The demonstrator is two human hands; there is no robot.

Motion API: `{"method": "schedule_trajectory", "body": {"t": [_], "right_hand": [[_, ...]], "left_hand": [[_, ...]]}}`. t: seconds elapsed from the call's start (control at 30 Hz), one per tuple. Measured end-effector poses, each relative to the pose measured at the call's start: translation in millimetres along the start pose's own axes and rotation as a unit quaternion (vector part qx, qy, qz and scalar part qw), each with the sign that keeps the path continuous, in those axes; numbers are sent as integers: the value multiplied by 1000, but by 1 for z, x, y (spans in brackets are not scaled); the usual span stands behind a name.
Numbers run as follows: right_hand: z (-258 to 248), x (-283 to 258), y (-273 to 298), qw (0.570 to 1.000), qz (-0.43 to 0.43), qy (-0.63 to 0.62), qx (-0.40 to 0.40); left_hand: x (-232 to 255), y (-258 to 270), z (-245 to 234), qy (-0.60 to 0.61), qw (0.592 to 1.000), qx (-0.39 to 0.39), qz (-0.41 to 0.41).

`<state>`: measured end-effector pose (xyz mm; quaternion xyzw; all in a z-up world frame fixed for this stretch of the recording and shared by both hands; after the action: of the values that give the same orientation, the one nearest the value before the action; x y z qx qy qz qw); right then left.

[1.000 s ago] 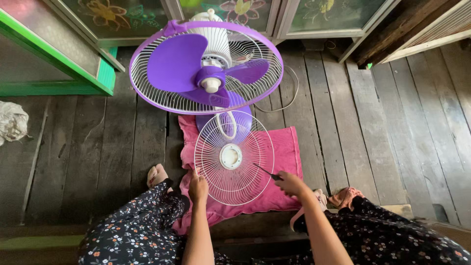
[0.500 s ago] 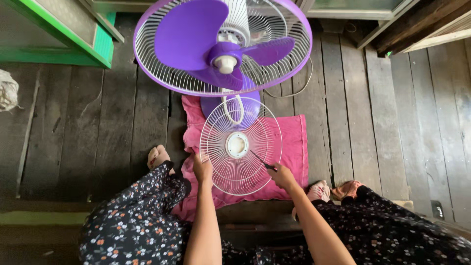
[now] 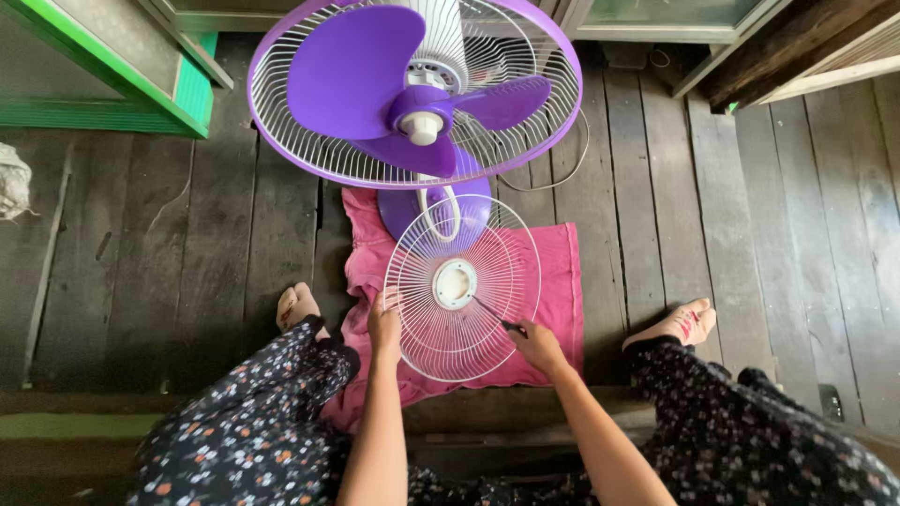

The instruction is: The person disassembles a purple table fan by first removing the front grille, then unscrewing the central hub nut to detach the fan blades, and finally removing the rear grille. The parts are placed on a pink cloth on the floor.

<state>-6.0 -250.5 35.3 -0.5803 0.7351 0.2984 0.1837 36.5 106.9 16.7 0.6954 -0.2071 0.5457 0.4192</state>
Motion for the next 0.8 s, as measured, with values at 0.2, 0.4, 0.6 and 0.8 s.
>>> {"method": "schedule_trajectory", "body": {"t": [0.2,0.4,0.6,0.8], "right_hand": [[9,9,-4,999,28,-25,-14],[10,14,0,995,80,-42,-34],[12,13,2,996,77,-27,-38],[12,15,3,993,93,-53,-47]], "left_hand": [[-11,-11,-9,-29,999,10,-31],[-9,-10,-9,-28,998,15,-50],[-8,-7,-10,-50,998,17,-44],[-9,-4,-9,-22,999,26,-39]]}}
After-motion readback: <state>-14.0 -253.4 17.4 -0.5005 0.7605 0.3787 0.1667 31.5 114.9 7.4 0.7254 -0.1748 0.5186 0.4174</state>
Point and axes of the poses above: each hand's wrist, its own y-axis away from the middle knuckle, its own z-axis out of the palm, x = y × z, the point moved 8 cm from there along -y, towards the middle knuckle, and after that the axes turned 14 degrees about x, right-handed, at the moved point
